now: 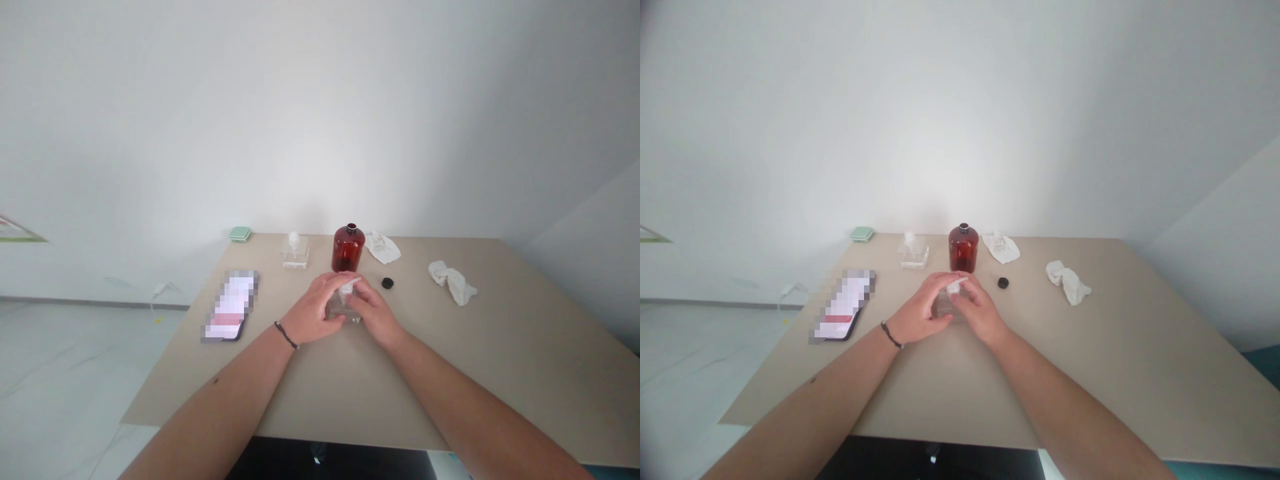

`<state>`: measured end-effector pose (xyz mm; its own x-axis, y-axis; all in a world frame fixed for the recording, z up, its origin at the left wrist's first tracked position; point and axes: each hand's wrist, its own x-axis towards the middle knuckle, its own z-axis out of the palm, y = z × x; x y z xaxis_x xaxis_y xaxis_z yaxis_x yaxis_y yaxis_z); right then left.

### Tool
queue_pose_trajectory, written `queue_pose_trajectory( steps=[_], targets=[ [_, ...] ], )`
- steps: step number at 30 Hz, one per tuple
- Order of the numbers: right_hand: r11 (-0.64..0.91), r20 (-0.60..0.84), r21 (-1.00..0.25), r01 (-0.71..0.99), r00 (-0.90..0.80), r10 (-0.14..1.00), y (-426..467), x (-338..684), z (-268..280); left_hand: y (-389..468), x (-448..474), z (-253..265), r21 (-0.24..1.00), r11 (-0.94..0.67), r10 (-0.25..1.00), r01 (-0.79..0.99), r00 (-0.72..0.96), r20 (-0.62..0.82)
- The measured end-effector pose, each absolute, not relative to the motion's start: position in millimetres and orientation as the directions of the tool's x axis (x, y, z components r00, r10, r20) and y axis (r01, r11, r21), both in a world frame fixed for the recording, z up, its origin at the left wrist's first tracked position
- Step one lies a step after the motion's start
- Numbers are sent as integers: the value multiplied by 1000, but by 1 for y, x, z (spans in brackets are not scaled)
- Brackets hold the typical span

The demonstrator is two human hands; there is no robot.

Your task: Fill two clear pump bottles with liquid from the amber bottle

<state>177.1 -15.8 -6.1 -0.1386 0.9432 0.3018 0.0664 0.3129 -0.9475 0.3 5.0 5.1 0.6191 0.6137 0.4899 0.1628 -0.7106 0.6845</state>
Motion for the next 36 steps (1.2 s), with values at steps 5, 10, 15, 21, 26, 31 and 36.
queue_pose_trajectory(
  steps=[5, 10, 15, 21, 26, 31, 36],
  targets=[
    [299, 292, -952, 58, -115, 950, -14, 176, -13, 4, 1, 7, 696, -692, 634, 191, 623, 459],
    [297, 288, -953, 55, -129, 949, -14, 178, -14, 4, 0, 6, 698, -689, 635, 198, 629, 448],
    [288, 278, -954, 79, -117, 953, -16, 178, -13, 3, 0, 7, 700, -689, 633, 189, 628, 453],
    [282, 272, -958, 60, -134, 953, -14, 180, -15, 2, 0, 9, 707, -680, 640, 197, 629, 441],
    [307, 296, -949, 69, -128, 946, -14, 180, -14, 5, -1, 4, 704, -684, 634, 191, 633, 445],
    [310, 298, -949, 63, -152, 942, -14, 179, -16, 5, -1, 6, 721, -673, 632, 164, 633, 446],
    [312, 297, -947, 77, -159, 942, -15, 180, -15, 5, -1, 7, 720, -679, 620, 146, 639, 455]
  ],
)
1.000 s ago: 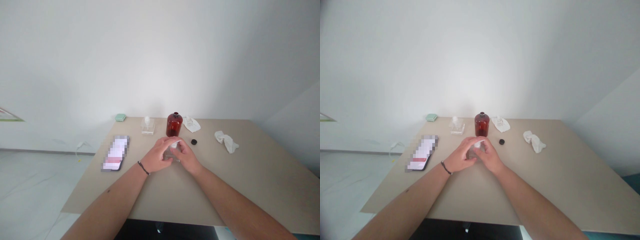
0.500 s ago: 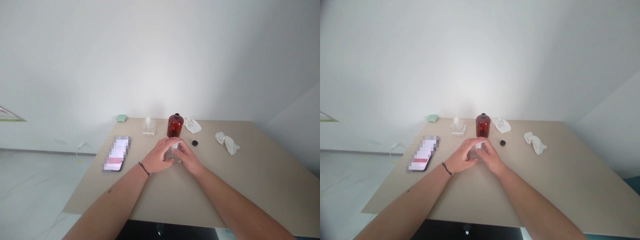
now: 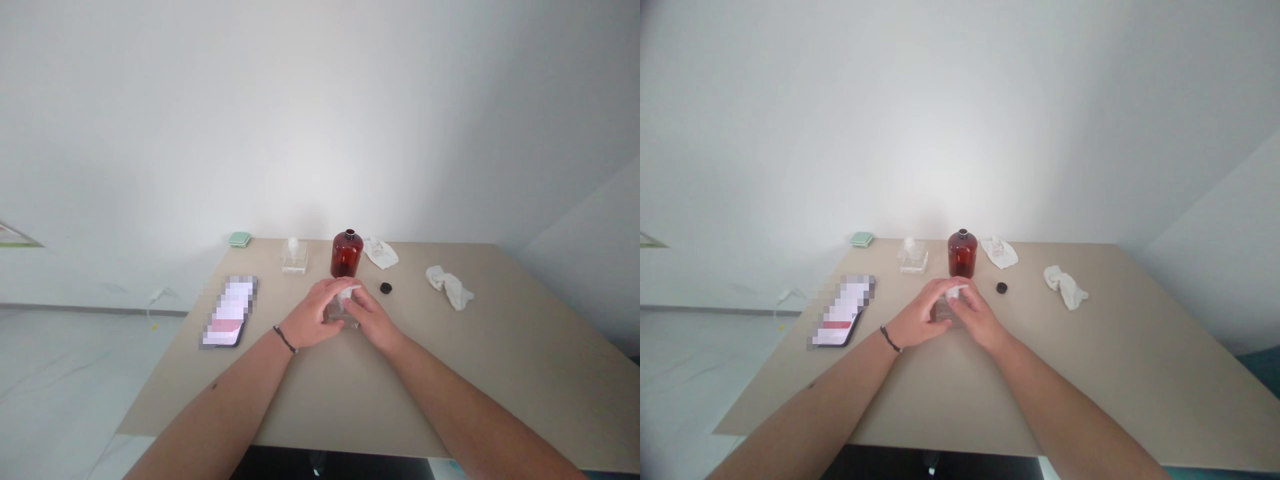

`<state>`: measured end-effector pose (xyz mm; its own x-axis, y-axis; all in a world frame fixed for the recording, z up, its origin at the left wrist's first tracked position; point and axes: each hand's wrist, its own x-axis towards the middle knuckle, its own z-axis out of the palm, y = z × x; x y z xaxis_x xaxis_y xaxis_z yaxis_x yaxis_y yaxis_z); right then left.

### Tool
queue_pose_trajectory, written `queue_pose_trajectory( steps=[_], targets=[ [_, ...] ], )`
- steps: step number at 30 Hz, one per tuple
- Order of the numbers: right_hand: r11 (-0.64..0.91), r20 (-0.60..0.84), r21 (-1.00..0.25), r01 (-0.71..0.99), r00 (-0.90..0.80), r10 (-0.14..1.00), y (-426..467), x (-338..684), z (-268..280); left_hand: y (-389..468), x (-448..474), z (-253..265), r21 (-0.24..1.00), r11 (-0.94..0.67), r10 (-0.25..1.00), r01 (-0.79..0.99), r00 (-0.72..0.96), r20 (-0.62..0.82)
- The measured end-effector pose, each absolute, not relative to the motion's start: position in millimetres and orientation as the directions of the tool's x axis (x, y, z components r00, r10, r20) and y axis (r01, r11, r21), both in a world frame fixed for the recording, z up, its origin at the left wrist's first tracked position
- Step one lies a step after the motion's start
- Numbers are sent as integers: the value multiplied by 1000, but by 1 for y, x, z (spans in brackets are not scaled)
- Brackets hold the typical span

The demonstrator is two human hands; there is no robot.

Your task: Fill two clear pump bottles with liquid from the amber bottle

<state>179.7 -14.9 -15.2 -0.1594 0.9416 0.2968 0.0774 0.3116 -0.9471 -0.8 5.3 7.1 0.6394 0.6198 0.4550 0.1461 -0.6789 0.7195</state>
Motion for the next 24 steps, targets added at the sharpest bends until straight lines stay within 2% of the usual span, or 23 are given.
queue_pose_trajectory(
  steps=[24],
  targets=[
    [340, 322, -935, 100, -164, 933, -13, 181, -18, 6, -1, 5, 718, -679, 623, 153, 637, 454]
  ],
)
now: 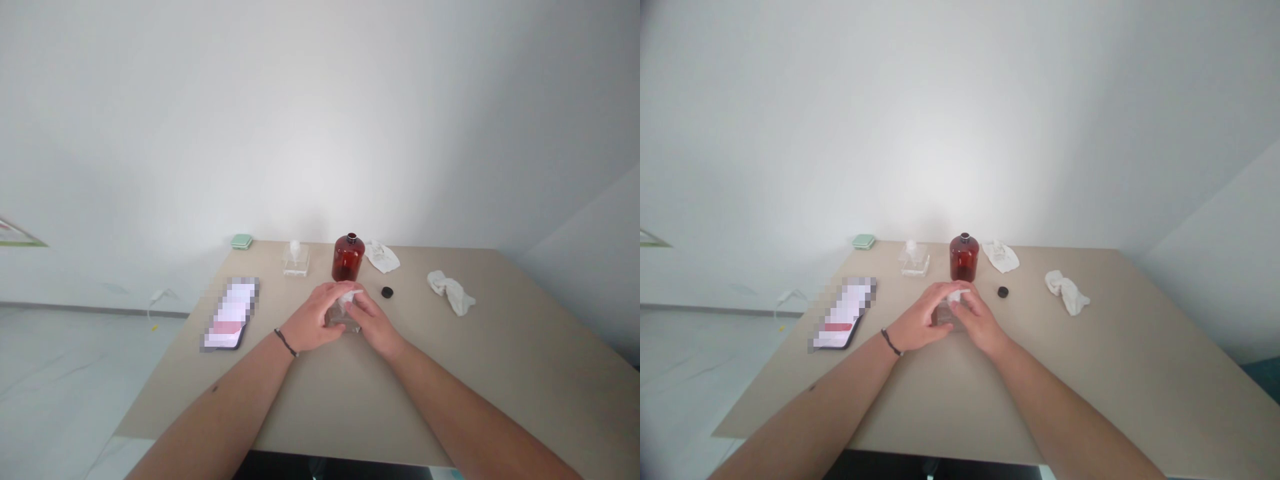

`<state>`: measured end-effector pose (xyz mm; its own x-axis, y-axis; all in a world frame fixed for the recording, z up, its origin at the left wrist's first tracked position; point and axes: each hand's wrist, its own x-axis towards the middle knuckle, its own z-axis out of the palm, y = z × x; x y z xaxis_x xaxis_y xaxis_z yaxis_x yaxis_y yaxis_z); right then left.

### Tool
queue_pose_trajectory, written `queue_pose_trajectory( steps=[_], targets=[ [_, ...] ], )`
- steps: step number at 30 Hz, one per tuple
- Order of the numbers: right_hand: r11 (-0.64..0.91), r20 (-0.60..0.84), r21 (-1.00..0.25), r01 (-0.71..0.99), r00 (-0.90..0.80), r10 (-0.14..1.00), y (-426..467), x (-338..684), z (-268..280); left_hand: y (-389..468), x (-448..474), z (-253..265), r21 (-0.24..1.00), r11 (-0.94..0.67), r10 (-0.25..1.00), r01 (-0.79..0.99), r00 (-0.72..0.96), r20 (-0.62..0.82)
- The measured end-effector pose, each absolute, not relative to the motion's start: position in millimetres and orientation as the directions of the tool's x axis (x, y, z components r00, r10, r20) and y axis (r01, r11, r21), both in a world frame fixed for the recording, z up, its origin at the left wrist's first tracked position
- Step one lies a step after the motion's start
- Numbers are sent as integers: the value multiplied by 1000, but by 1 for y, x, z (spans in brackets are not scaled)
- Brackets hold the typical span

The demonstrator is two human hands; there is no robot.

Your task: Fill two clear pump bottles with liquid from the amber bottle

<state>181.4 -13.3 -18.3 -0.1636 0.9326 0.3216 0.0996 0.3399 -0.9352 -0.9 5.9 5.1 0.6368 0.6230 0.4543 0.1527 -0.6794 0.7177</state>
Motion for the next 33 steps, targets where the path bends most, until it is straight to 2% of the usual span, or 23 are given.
queue_pose_trajectory(
  steps=[33],
  targets=[
    [286, 277, -957, 47, -149, 949, -12, 182, -21, 4, 0, 11, 727, -666, 630, 166, 647, 430]
  ],
)
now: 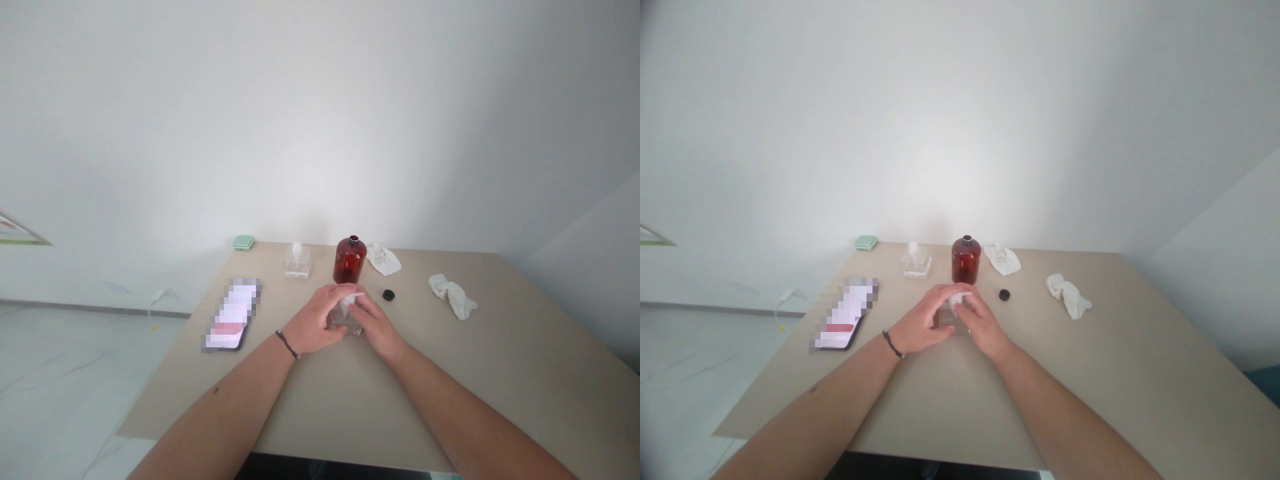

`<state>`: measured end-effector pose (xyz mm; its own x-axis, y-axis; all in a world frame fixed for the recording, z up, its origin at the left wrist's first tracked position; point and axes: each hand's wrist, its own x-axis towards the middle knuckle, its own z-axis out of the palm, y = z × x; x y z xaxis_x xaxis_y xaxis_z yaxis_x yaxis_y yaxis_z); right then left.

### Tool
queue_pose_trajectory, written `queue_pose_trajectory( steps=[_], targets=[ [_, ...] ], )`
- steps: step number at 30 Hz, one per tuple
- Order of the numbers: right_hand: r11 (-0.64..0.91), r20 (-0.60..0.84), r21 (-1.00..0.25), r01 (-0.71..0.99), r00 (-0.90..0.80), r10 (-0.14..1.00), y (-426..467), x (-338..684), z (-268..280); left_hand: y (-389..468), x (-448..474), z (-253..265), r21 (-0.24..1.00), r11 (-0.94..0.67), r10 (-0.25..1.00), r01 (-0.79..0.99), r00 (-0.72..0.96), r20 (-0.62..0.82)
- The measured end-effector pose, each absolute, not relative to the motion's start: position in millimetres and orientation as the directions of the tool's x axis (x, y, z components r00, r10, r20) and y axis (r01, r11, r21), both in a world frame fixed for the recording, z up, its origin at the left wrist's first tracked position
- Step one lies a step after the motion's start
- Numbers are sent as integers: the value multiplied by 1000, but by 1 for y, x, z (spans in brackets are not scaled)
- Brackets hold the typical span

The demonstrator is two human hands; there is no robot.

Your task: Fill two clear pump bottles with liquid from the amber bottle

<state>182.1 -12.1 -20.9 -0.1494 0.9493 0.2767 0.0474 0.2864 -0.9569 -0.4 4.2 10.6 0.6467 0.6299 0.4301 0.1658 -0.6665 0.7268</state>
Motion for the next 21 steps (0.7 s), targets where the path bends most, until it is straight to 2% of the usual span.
queue_pose_trajectory(
  steps=[11, 21],
  targets=[
    [293, 280, -954, 69, -156, 947, -12, 182, -20, 4, 0, 11, 709, -690, 613, 148, 640, 464],
    [243, 239, -970, 11, -148, 960, -12, 182, -21, 4, 0, 6, 699, -703, 615, 129, 603, 508]
  ],
)
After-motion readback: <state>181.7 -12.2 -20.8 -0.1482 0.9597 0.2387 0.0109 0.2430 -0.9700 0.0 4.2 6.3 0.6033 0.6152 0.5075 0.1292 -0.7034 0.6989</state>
